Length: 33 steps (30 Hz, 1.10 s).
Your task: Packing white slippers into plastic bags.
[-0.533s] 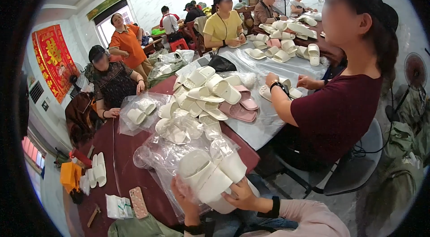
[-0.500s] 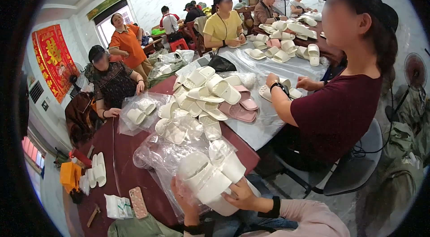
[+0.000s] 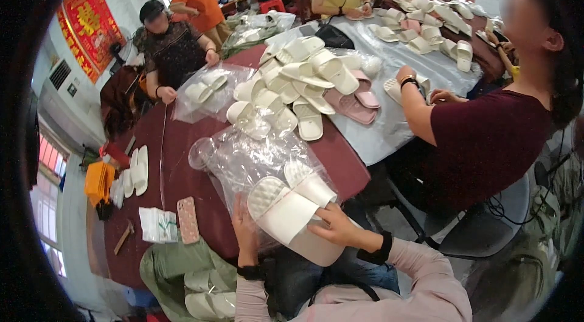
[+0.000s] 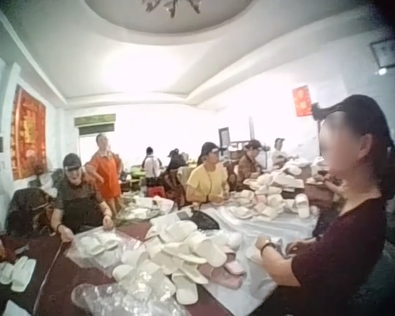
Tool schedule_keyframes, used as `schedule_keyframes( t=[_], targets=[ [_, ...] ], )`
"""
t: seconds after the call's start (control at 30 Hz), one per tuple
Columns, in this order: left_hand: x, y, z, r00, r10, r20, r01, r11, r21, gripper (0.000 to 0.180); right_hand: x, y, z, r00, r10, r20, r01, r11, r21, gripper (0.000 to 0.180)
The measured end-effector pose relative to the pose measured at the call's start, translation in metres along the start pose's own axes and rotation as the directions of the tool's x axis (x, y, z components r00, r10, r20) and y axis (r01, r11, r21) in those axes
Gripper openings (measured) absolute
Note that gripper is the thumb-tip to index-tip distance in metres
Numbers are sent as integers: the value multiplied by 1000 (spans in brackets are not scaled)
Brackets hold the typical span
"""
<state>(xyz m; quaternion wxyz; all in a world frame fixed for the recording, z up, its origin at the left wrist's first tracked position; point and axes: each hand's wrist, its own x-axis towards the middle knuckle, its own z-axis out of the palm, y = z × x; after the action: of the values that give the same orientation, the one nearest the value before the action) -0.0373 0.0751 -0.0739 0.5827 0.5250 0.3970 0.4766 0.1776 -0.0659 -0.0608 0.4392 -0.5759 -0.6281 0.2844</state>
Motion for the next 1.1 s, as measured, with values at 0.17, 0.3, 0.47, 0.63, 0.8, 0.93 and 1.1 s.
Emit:
schedule_keyframes(
  t=[0.17, 0.3, 0.47, 0.63, 0.8, 0.93, 1.1],
  targets=[
    [0, 3, -1, 995, 25, 100, -16, 996, -89, 54, 0, -9, 1, 995, -78, 56, 79, 996, -30, 47],
    [-6, 0, -7, 986, 55, 155, -52, 998, -27, 61, 0, -13, -1, 995, -69, 70, 72, 996, -51, 47],
    [-7, 2, -4, 982, 78, 173, -78, 997, -8, 70, 7, -14, -5, 985, -166, 57, 173, 967, -189, 46],
    [-5, 1, -7, 984, 111, 138, -102, 992, -71, 72, 6, -25, -14, 952, -277, 129, 300, 928, -221, 44],
    [-3, 6, -7, 986, 21, 165, 10, 983, -185, 72, 0, -28, -21, 903, -377, 207, 425, 860, -284, 39],
    [-5, 9, -5, 981, 70, 180, -63, 997, -44, 69, 7, -26, -23, 913, -369, 175, 406, 866, -291, 38],
    [-7, 2, -8, 971, 136, 196, -141, 990, 14, 66, 14, -16, -14, 960, -277, 38, 275, 913, -300, 36]
  ],
)
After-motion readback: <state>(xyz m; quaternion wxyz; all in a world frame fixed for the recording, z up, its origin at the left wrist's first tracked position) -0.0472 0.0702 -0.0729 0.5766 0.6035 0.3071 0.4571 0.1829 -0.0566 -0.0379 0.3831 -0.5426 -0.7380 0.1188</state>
